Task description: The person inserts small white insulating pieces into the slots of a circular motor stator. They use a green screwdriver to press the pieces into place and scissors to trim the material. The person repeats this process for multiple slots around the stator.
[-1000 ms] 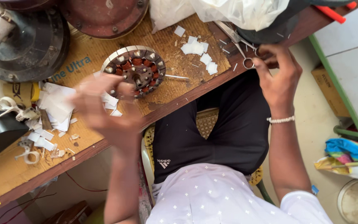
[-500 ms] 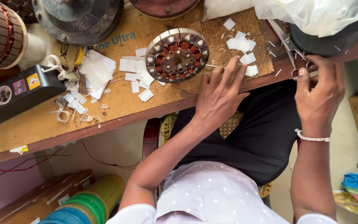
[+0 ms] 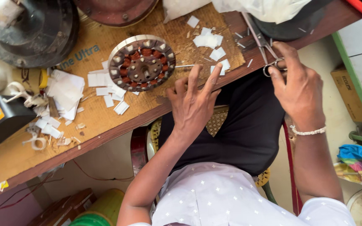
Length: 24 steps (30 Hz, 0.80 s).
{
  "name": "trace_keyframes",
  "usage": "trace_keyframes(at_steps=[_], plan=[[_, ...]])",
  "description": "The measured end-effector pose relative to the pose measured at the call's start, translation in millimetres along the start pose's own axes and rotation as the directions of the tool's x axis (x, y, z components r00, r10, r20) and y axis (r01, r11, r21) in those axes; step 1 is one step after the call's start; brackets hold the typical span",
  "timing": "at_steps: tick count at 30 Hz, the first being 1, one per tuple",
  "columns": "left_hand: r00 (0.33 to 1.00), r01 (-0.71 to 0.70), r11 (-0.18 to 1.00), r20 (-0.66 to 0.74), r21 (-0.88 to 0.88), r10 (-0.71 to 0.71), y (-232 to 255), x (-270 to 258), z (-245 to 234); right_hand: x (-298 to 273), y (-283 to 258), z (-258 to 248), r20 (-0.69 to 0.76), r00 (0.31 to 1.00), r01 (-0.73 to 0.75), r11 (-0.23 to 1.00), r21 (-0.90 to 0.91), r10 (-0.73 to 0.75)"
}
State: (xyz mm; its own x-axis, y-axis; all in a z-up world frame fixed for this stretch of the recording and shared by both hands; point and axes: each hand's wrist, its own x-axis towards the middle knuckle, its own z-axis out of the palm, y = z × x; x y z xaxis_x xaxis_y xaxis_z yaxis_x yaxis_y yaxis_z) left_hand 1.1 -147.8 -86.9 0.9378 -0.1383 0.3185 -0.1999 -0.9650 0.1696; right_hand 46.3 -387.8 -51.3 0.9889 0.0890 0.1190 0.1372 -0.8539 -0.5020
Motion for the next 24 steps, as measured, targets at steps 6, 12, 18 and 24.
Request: trace_keyframes(at_steps=[6, 12, 18, 24], plan=[[0.999, 0.014, 0.995, -0.045, -0.095, -0.019, -2, -4, 3, 5, 26, 12, -0.042, 0.998, -0.026, 0.951, 0.309, 0.041], [0.998, 0.037, 0.999, 0.045, -0.028, -0.036, 0, -3, -2, -2, 49, 29, -0.003, 0.993, -0.091, 0.754, 0.650, 0.122], [0.994, 0.080, 0.997, 0.076, -0.016, -0.079, 8, 11, -2, -6, 55, 34, 0.038, 0.983, -0.120, 0.466, 0.877, 0.181], [0.996, -0.050, 0.994, -0.075, -0.096, 0.043, -2, 7, -6, -6, 57, 39, 0.037, 0.981, -0.114, 0.416, 0.902, 0.188]])
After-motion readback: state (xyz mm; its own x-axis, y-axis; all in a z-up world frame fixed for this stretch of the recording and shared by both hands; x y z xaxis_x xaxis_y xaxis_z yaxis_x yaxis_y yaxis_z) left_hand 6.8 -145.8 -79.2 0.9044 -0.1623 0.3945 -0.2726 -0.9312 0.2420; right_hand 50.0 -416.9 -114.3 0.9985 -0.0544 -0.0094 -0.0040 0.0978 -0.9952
